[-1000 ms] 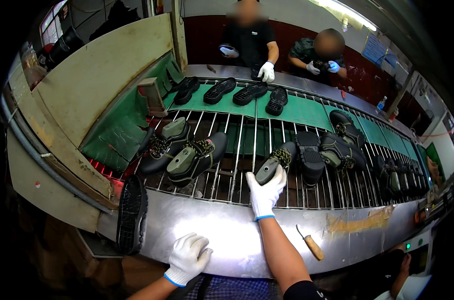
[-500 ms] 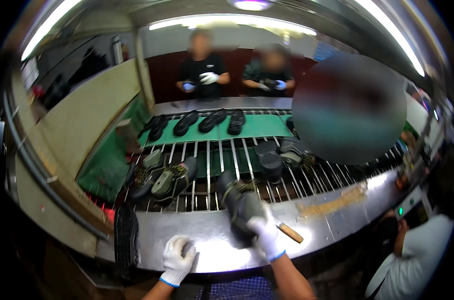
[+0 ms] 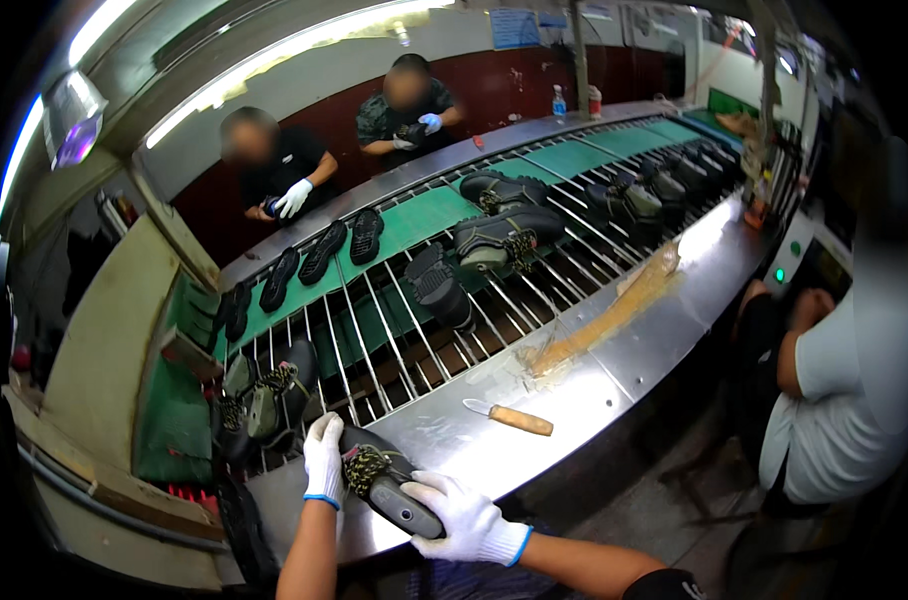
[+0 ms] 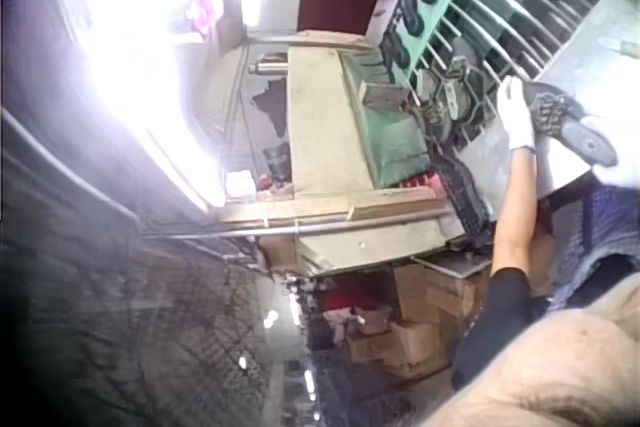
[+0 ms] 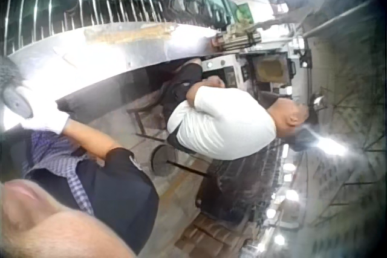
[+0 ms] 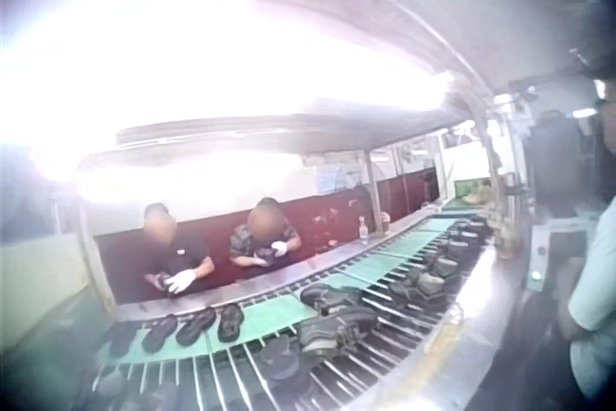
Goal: The person cleans the edges and soles of black boots using a small brush, working on one shoe at a time before placing it back on the conveyor belt and picking up another.
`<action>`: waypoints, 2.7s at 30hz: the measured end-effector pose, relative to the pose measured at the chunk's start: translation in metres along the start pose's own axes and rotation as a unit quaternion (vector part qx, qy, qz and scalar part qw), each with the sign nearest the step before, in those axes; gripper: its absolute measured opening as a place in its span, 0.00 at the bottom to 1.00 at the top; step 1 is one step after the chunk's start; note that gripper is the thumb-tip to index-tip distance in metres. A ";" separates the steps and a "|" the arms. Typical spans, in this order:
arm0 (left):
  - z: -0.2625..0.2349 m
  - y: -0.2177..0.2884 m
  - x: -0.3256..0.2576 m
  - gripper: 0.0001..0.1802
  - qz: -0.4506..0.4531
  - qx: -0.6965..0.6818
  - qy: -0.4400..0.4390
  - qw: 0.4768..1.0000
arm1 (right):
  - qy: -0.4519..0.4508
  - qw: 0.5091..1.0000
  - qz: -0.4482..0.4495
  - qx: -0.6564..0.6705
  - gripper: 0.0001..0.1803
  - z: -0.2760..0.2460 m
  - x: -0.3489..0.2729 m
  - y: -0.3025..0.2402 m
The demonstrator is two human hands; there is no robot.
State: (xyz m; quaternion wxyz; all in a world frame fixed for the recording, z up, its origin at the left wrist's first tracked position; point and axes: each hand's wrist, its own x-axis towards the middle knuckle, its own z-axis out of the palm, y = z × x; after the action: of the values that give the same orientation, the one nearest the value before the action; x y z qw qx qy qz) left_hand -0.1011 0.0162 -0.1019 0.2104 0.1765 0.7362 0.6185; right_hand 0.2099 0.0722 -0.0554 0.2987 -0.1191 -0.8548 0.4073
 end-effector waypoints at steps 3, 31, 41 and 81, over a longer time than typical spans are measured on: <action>-0.025 -0.010 0.015 0.24 0.014 0.001 0.008 1.000 | 0.072 0.995 -0.030 0.066 0.43 0.021 -0.009 0.010; 0.058 0.042 -0.175 0.38 0.167 0.113 -0.277 0.939 | 0.050 0.729 0.461 0.503 0.42 -0.003 -0.187 0.069; -0.232 -0.003 -0.018 0.35 0.081 0.565 0.173 0.803 | 0.121 0.634 0.454 0.614 0.36 -0.003 -0.222 0.087; 0.060 -0.008 -0.143 0.34 -0.129 -0.361 -0.537 0.751 | -0.041 0.569 0.423 0.704 0.58 -0.015 -0.221 0.093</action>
State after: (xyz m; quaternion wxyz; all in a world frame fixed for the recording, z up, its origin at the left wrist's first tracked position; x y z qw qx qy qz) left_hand 0.0525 -0.0095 -0.1058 0.6974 0.2938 0.2395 0.6082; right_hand 0.3901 0.0420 -0.2104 0.0463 -0.2026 -0.1617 0.9647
